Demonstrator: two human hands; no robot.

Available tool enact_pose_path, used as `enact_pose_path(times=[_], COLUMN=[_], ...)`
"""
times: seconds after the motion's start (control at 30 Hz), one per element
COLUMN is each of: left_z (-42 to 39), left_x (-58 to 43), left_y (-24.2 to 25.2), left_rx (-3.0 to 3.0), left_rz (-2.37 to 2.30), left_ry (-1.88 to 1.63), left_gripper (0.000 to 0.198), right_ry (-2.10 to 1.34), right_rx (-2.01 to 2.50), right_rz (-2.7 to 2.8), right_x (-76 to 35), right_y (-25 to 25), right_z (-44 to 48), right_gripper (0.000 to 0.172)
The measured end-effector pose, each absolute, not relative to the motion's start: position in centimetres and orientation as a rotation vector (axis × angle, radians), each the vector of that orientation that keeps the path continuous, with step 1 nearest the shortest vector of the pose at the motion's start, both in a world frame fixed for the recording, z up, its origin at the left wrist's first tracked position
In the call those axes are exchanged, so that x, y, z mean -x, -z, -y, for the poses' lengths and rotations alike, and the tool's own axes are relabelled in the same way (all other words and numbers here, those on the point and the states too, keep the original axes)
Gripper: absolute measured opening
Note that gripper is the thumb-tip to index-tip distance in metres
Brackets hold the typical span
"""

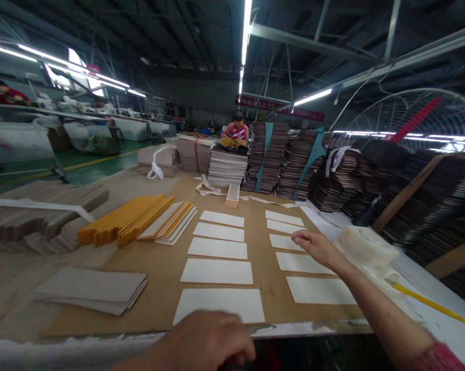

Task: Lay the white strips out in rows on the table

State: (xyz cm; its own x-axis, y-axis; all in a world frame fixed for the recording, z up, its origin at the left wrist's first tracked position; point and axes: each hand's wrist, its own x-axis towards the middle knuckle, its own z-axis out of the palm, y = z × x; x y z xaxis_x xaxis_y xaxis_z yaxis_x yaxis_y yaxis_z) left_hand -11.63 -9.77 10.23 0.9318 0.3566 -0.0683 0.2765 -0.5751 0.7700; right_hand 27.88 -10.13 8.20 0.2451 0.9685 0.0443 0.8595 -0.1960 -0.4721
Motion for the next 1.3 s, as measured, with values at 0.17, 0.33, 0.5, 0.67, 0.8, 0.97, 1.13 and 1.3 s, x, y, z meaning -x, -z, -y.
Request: enact_pose_path(times=[0.17,0.33,0.5,0.67,0.8,0.97,1.13,1.3], left_z=[2.0,-2.9,-5.5,-6.6,-6.8,-6.4,-6.6,-9.0], left_x=[1.5,-6.2,-11.5,-15.0,-15.7,-15.3,-15.0,-16.1], left_y=[-12.1,-6.7,-3.1,-1.5,-1.4,-1.6,-1.5,-1.3], left_rx=[-2.588,-2.658,-2.656,-2.67,-2.745,-2.824,-2.852,-2.851], left_rz=[-0.334,-0.411,-0.575,-0.715,-0.721,-0.696,-0.704,-0.751], left_ry=[-0.087,-0.122,-0.101,-0.042,0.007,0.011,0.006,-0.073], left_gripper=[0.017,0.028,0.049,0.057,0.042,0.035,0.037,0.044], right_ry=[-0.303,-0.301,-0.332,-0.365,-0.379,-0.386,-0.387,-0.262], right_rx=[2.215,2.288,2.306,2.305,2.277,2.22,2.16,2.17], right_rz=[1.728,1.747,1.905,2.035,2.079,2.096,2.093,1.944], right_x=[-33.4,-37.8,-39.1,-39.3,-39.5,-39.3,-39.6,-42.1], right_y=[-5.8,-3.6,-2.7,-2.4,-2.3,-2.5,-2.5,-2.2], right_z=[3.4,1.6,0.3,-0.3,-0.5,-0.1,0.2,-1.5], right_gripper=[0.018,0.016,0.017,0.018,0.017,0.014,0.017,0.024])
